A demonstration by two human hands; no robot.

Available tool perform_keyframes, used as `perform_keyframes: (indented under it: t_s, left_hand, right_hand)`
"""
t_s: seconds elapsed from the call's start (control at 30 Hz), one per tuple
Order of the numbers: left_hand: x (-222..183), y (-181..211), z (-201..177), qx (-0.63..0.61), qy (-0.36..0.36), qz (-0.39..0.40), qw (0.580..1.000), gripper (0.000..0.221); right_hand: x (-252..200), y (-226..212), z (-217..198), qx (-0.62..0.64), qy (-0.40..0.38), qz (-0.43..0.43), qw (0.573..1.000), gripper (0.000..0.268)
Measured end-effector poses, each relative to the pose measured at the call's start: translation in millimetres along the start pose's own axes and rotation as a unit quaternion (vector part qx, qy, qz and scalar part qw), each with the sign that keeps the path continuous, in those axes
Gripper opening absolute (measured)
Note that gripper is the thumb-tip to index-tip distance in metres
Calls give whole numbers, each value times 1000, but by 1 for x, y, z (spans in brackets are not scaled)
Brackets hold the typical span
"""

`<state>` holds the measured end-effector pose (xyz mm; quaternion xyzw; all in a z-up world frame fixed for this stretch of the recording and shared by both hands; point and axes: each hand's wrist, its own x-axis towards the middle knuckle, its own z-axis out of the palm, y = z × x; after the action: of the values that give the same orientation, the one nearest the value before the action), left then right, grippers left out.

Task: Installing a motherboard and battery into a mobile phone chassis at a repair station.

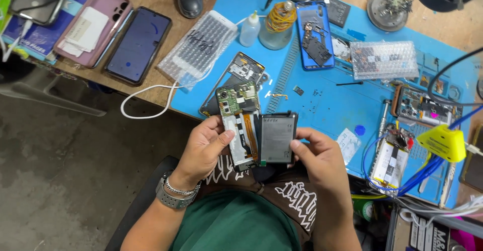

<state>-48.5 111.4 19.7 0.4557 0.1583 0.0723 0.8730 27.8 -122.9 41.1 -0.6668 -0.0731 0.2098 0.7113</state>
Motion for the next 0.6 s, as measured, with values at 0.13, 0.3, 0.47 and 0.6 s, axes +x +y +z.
perform_keyframes:
  t_s: [0.13,0.3,0.47,0.6]
  left_hand:
    - [4,-15,15,36,-60,-21,997,20]
    - [1,-11,44,71,-116,-21,990,21]
    - [-5,-7,57,90,-130,-6,987,21]
    - [-7,-4,66,105,-128,8,986,21]
  right_hand:
    - [-20,-2,-3,-40,22,3,999,18]
    - [-31,-11,1,-38,35,0,999,18]
    - [-35,-6,-8,-43,43,-9,998,18]
    - [-37,1,-15,-50,46,-16,998,18]
